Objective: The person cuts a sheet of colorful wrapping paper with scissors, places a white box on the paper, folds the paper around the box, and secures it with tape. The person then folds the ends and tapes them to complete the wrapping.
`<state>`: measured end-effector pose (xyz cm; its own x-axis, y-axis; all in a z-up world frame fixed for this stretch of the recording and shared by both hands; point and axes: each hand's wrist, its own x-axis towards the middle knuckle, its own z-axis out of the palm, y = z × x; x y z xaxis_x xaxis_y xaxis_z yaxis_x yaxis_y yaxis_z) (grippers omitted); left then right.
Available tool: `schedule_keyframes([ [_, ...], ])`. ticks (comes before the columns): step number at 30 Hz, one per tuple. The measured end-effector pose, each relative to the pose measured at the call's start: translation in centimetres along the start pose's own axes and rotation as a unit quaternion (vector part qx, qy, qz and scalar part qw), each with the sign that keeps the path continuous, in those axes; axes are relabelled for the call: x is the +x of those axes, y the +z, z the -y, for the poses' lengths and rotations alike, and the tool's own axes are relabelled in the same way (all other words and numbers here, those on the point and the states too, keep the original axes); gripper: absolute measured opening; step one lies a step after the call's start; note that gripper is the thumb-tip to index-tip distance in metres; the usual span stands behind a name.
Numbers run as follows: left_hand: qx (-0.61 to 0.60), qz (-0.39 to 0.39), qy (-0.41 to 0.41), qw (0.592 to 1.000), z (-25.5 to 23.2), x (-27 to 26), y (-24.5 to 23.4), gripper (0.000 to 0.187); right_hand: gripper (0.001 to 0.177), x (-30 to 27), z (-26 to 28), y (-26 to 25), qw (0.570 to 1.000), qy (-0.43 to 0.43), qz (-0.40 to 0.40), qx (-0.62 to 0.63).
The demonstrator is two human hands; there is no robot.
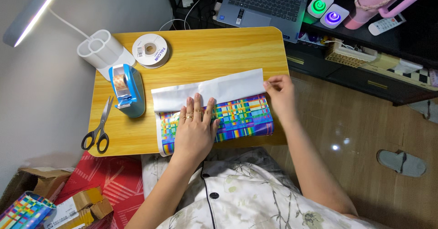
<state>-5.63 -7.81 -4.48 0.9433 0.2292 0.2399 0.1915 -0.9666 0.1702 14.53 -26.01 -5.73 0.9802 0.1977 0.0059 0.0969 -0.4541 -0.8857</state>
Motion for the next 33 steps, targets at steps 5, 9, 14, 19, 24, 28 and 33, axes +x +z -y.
schedule_keyframes([
  [5,0.003,-0.002,0.003,1.000,0.1,0.1,0.3,0.061,0.037,-7.7,4.7,3.2,0.896,-0.399,0.018,-0.194],
  [9,0.061,0.030,0.008,0.998,0.5,-0.3,1.0,0.057,0.050,-10.6,5.6,6.4,0.891,-0.380,0.146,-0.199],
  [14,-0.024,-0.021,-0.016,0.999,0.4,-0.3,2.0,0.059,0.055,-10.4,4.4,7.3,0.889,-0.362,0.147,-0.239],
  [19,0.033,-0.023,-0.041,0.998,0.4,-0.9,2.2,0.062,0.057,-10.6,3.8,7.7,0.875,-0.371,0.136,-0.279],
  [24,0.037,-0.036,-0.068,0.996,0.6,-1.5,1.3,0.064,0.060,-10.7,4.1,7.7,0.879,-0.370,0.133,-0.271],
  [28,0.031,-0.052,-0.106,0.993,1.8,-2.1,-0.5,0.070,0.060,-10.7,4.2,7.6,0.877,-0.380,0.135,-0.262],
  [33,-0.317,-0.197,-0.325,0.869,6.9,-3.6,-3.9,0.052,0.048,-10.7,4.6,7.3,0.860,-0.402,0.135,-0.284],
])
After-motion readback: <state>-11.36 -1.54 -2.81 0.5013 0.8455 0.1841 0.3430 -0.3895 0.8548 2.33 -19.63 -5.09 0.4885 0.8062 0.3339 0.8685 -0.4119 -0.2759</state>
